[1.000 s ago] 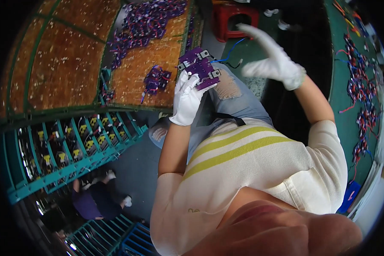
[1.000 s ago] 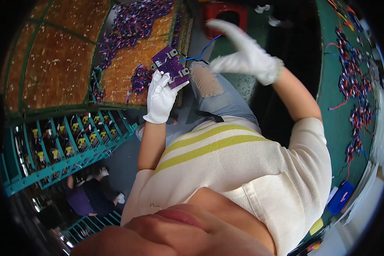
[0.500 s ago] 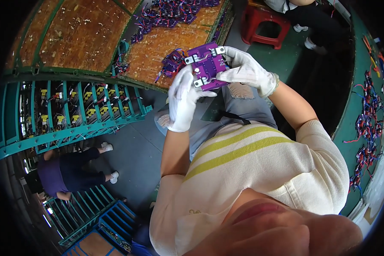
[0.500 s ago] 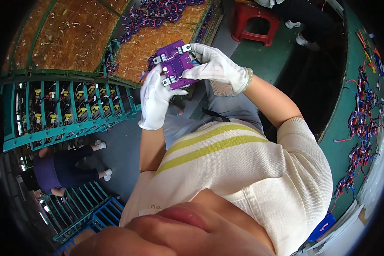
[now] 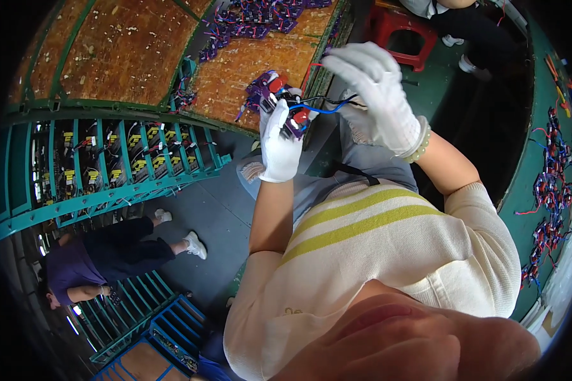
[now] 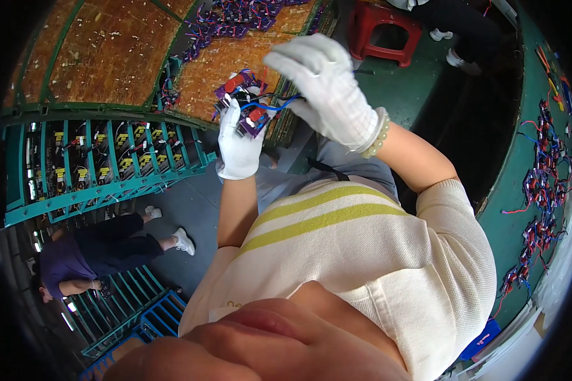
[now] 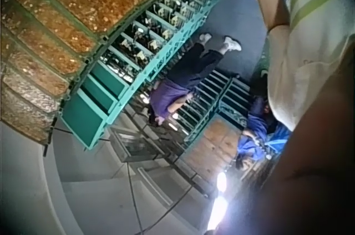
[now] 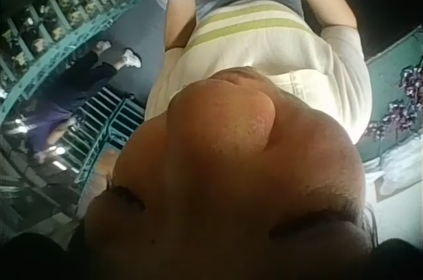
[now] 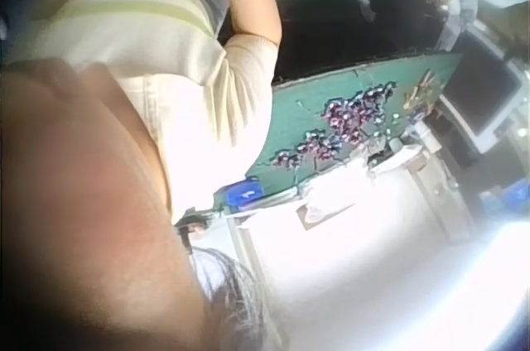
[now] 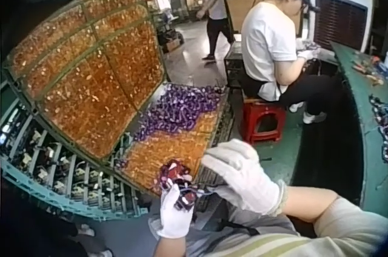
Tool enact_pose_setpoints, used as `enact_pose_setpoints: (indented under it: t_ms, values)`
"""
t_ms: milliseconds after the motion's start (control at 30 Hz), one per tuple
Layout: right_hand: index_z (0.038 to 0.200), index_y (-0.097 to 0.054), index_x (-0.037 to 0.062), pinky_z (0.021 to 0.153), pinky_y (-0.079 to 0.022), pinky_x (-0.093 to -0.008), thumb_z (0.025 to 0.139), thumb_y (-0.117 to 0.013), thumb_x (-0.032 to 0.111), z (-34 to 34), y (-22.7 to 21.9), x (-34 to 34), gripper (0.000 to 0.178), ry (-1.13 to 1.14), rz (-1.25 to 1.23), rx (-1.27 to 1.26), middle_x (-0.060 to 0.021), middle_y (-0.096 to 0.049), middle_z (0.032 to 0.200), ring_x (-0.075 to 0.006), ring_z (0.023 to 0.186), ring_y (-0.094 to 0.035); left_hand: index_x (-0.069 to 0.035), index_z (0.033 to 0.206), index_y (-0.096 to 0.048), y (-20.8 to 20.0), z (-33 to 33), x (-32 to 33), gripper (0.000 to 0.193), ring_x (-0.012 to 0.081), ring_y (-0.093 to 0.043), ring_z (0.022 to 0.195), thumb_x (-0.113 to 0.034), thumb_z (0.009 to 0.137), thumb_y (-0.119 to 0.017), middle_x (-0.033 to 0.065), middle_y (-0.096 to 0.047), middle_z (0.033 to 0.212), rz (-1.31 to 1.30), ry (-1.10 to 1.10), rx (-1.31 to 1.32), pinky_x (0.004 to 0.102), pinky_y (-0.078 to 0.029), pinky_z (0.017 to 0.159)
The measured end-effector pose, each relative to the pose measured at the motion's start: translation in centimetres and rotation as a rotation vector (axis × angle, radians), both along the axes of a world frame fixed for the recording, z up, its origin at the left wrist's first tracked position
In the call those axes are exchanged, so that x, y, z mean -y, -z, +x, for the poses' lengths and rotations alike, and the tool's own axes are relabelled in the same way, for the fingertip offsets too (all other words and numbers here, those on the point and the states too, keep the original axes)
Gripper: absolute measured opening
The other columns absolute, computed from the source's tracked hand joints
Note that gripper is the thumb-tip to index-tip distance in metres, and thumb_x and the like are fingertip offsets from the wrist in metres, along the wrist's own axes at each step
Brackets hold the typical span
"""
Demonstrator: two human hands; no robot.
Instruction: The person assembles electronic circuit board components by hand, connecting wires to a circuit board and inspecting plastic housings and other components.
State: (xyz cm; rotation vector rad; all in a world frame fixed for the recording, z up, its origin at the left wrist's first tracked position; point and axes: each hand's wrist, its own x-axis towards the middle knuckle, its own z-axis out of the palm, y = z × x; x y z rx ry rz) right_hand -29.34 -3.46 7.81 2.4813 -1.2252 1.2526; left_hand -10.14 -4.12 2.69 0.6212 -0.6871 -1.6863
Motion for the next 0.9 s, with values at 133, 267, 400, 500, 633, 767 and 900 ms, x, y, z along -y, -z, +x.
enact_pose_setpoints:
  t_ms: [133, 267, 400, 500, 633, 767, 900]
  values:
    - [0.102, -0.06, 0.0068, 0.086, -0.042, -0.0397, 0.053, -0.069, 0.007, -1.0, 1.1, -1.8, 0.05, -0.053, -0.24, 0.08, -0.0104, -0.057, 0.102, -0.0264, 0.097, -0.052, -0.008, 0.119, -0.043, 2.3, 0.2, 0.3, 0.03, 0.0164, -0.054, 0.09, -0.013, 0.09, -0.044, 0.0066, -0.053, 0.102, -0.011, -0.053, -0.094, 0.0301, -0.05, 0.077]
    - [0.093, -0.063, 0.0076, 0.069, -0.045, -0.0352, 0.069, -0.063, 0.023, 0.2, 2.7, -4.1, 0.028, -0.503, -0.095, 0.118, -0.0074, -0.058, 0.084, -0.0208, 0.076, -0.056, -0.007, 0.099, -0.052, 2.9, 0.2, 1.5, 0.022, 0.0241, -0.054, 0.088, -0.021, 0.083, -0.051, 0.0092, -0.055, 0.097, 0.248, -0.038, -0.397, 0.045, -0.041, 0.091]
    - [0.106, -0.056, -0.0004, 0.085, -0.041, -0.0411, 0.056, -0.075, 0.053, 2.1, 5.9, -1.7, 0.075, -0.222, 0.505, 0.322, -0.0207, -0.057, 0.1, -0.036, 0.097, -0.053, -0.002, 0.1, -0.051, 2.7, -0.9, 1.7, 0.028, 0.0235, -0.053, 0.091, -0.023, 0.081, -0.055, 0.0126, -0.055, 0.098, 0.202, 0.062, -0.559, 0.041, -0.044, 0.086]
    - [0.113, -0.055, 0.0052, 0.092, -0.038, -0.0391, 0.055, -0.077, 0.049, 2.7, 6.5, 0.2, 0.076, -0.154, 0.726, 0.384, -0.0206, -0.05, 0.122, -0.035, 0.114, -0.046, -0.002, 0.107, -0.05, 2.9, -1.7, 0.6, 0.031, 0.0228, -0.054, 0.091, -0.027, 0.088, -0.048, 0.0115, -0.054, 0.1, -0.057, -0.177, 0.02, 0.0367, -0.047, 0.081]
    - [0.13, -0.031, -0.0033, 0.097, -0.035, -0.0392, 0.053, -0.08, 0.048, 3.8, 6.5, 1.6, 0.105, -0.048, 0.832, 0.376, -0.0261, -0.047, 0.121, -0.0373, 0.116, -0.044, -0.006, 0.104, -0.053, 3.1, -1.2, 0.5, 0.025, 0.0208, -0.057, 0.086, -0.023, 0.088, -0.045, 0.0088, -0.058, 0.096, 0.217, 0.045, -0.345, 0.0355, -0.047, 0.08]
    - [0.137, -0.01, -0.0028, 0.091, -0.04, -0.0363, 0.066, -0.078, 0.033, 5.4, 7.2, 2.1, 0.104, -0.336, 0.68, 0.906, -0.0202, -0.055, 0.108, -0.0285, 0.101, -0.054, -0.009, 0.107, -0.052, 6.5, -1.8, -0.6, 0.026, 0.0205, -0.054, 0.097, -0.026, 0.09, -0.042, 0.0082, -0.055, 0.105, 0.174, 0.022, -0.057, 0.0399, -0.046, 0.085]
    - [0.139, -0.008, -0.0004, 0.071, -0.047, -0.0255, 0.079, -0.068, 0.018, 5.2, 5.4, 2.2, 0.087, -0.502, 0.678, 1.194, -0.0114, -0.061, 0.088, -0.0144, 0.076, -0.058, -0.006, 0.116, -0.046, 6.6, -1.9, -1.9, 0.034, 0.0237, -0.049, 0.109, -0.024, 0.088, -0.049, 0.01, -0.048, 0.118, -0.316, 0.012, 0.528, 0.0415, -0.044, 0.089]
